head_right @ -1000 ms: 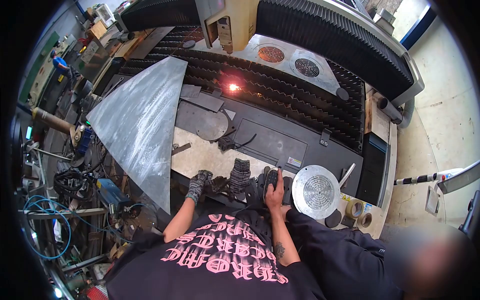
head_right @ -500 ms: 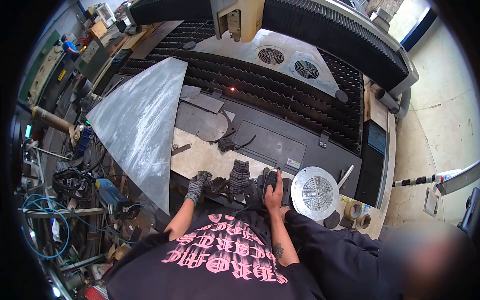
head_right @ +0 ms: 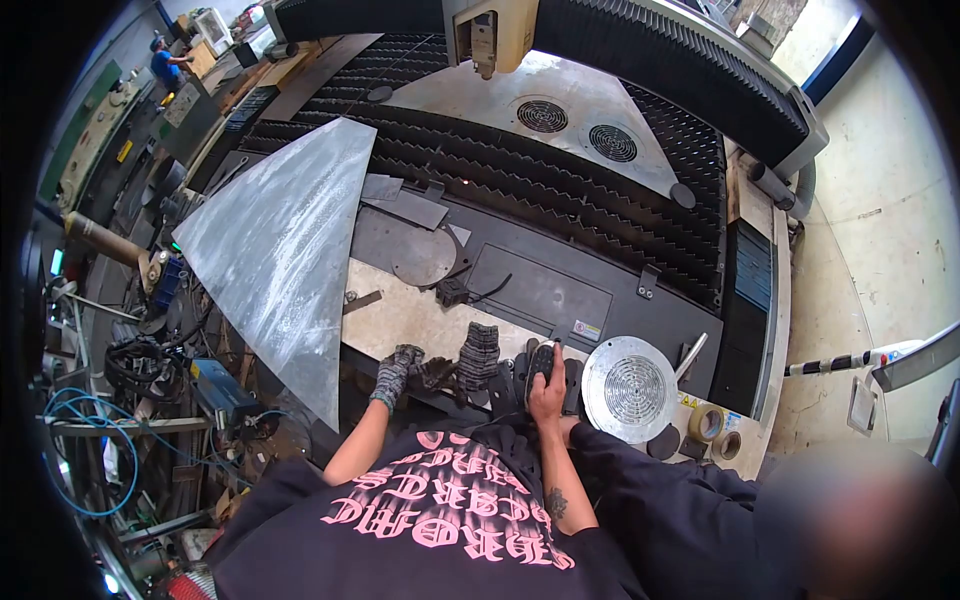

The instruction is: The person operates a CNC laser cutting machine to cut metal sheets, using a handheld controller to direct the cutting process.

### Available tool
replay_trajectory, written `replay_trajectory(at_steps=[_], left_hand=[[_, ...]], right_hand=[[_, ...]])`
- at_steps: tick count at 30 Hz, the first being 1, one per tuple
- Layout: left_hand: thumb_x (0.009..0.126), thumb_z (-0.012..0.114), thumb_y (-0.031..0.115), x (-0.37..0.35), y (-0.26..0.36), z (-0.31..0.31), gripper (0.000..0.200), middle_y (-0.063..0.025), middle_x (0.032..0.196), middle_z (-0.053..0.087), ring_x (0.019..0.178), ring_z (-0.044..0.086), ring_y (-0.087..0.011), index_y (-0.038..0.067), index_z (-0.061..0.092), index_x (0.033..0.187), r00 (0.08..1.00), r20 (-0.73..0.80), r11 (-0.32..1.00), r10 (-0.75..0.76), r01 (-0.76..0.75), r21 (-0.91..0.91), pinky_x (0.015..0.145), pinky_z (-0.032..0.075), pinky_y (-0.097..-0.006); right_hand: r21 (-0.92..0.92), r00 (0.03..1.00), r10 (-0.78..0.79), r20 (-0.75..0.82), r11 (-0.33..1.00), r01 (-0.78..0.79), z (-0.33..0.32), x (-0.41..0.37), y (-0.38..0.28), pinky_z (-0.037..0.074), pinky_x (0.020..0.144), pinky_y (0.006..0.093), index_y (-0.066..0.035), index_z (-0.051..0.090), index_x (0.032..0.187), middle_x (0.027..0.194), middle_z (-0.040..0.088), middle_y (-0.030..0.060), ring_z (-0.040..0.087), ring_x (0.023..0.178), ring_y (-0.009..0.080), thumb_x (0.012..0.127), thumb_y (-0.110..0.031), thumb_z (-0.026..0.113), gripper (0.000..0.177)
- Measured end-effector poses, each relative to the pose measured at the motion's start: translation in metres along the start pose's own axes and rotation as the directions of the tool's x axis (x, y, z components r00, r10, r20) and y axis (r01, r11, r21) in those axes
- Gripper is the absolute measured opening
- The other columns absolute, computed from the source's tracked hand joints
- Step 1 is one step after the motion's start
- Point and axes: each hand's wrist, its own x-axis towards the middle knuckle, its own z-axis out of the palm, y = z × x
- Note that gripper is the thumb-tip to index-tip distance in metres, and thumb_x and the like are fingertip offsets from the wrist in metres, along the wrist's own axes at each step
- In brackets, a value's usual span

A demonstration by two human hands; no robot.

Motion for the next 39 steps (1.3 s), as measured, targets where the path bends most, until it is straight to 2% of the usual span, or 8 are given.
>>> replay_trajectory(at_steps=[7, 9, 10, 12, 15, 33, 37, 39], left_hand=[[0.095, 0.058, 0.035, -0.002, 0.011, 0.003, 0.033, -0.0061, 0.094, 0.071, 0.081, 0.061, -0.0136, 0.006, 0.071, 0.103, 0.967, -0.027, 0.964, -0.252, 0.249, -0.095, 0.075, 0.05, -0.028], [0.097, 0.051, 0.041, 0.012, -0.024, -0.008, 0.039, -0.0099, 0.097, 0.071, 0.093, 0.064, -0.0211, 0.008, 0.071, 0.105, 0.991, -0.013, 0.933, 0.135, -0.123, 0.338, 0.085, 0.049, -0.0315], [0.099, 0.046, 0.033, 0.039, -0.073, -0.024, 0.033, -0.0113, 0.111, 0.068, 0.105, 0.063, -0.0263, 0.012, 0.068, 0.113, 0.834, 0.279, 0.343, 0.475, -0.468, 0.814, 0.093, 0.047, -0.0339], [0.096, 0.037, 0.018, 0.016, -0.013, -0.012, 0.035, -0.0105, 0.131, 0.057, 0.11, 0.061, -0.0292, 0.017, 0.06, 0.123, 0.974, 0.148, 0.93, -0.172, 0.111, 0.351, 0.098, 0.046, -0.0382], [0.099, 0.04, 0.025, 0.01, -0.008, -0.013, 0.032, -0.0117, 0.124, 0.062, 0.105, 0.062, -0.0281, 0.014, 0.064, 0.117, 0.982, 0.173, 0.751, 0.069, -0.165, 0.639, 0.094, 0.047, -0.0354], [0.096, 0.04, 0.019, 0.013, -0.007, -0.012, 0.034, -0.0114, 0.127, 0.059, 0.116, 0.057, -0.0304, 0.017, 0.062, 0.122, 0.977, 0.212, 0.805, 0.024, -0.144, 0.576, 0.1, 0.044, -0.0366], [0.099, 0.042, 0.024, 0.018, -0.016, -0.008, 0.031, -0.0096, 0.113, 0.067, 0.103, 0.062, -0.0235, 0.014, 0.069, 0.112, 0.982, 0.113, 0.979, -0.154, 0.135, 0.153, 0.094, 0.046, -0.032], [0.098, 0.046, 0.028, 0.017, -0.019, -0.016, 0.032, -0.0086, 0.105, 0.069, 0.098, 0.063, -0.0202, 0.011, 0.069, 0.11, 0.972, 0.144, 0.835, 0.184, -0.231, 0.499, 0.091, 0.047, -0.0303]], right_hand=[[-0.006, 1.0, -0.019, 0.001, 1.0, 0.019, -0.001, -0.002, -0.002, 0.029, 0.111, 0.0339, 0.005, 0.037, 0.142, 0.142, 0.045, 0.0214, 0.042, 0.134, 0.0311, 0.082, -0.002, 0.046, 0.061], [0.044, 1.0, -0.009, 0.005, 0.999, 0.008, 0.001, -0.002, -0.002, 0.028, 0.112, 0.0339, 0.004, 0.037, 0.143, 0.142, 0.045, 0.0205, 0.041, 0.134, 0.0305, 0.082, -0.001, 0.045, 0.061], [0.083, 1.0, 0.006, 0.004, 0.997, -0.006, 0.001, -0.001, -0.002, 0.028, 0.112, 0.0341, 0.004, 0.037, 0.143, 0.142, 0.045, 0.0201, 0.041, 0.133, 0.0304, 0.082, -0.001, 0.044, 0.061], [0.074, 0.999, 0.034, 0.004, 0.997, -0.034, 0.0, -0.002, -0.004, 0.029, 0.112, 0.0347, 0.003, 0.037, 0.143, 0.141, 0.046, 0.0205, 0.043, 0.132, 0.0315, 0.08, -0.001, 0.044, 0.063], [0.032, 1.0, 0.02, 0.008, 0.999, -0.021, -0.001, -0.002, -0.004, 0.028, 0.112, 0.0356, 0.003, 0.037, 0.143, 0.141, 0.046, 0.0223, 0.042, 0.133, 0.0331, 0.079, -0.001, 0.044, 0.065], [0.012, 0.999, -0.007, -0.034, 1.0, 0.008, 0.002, -0.005, 0.005, 0.031, 0.111, 0.0376, 0.004, 0.038, 0.141, 0.14, 0.046, 0.0248, 0.044, 0.131, 0.0369, 0.078, -0.001, 0.044, 0.064], [-0.018, 0.999, -0.038, -0.038, 0.999, 0.038, 0.002, -0.005, 0.002, 0.032, 0.11, 0.0375, 0.004, 0.039, 0.141, 0.139, 0.047, 0.0251, 0.045, 0.13, 0.0366, 0.078, -0.001, 0.044, 0.064], [-0.027, 0.999, -0.049, -0.023, 0.998, 0.048, 0.003, -0.004, 0.004, 0.033, 0.11, 0.0378, 0.002, 0.039, 0.141, 0.139, 0.047, 0.0245, 0.045, 0.13, 0.037, 0.078, -0.002, 0.045, 0.063]])
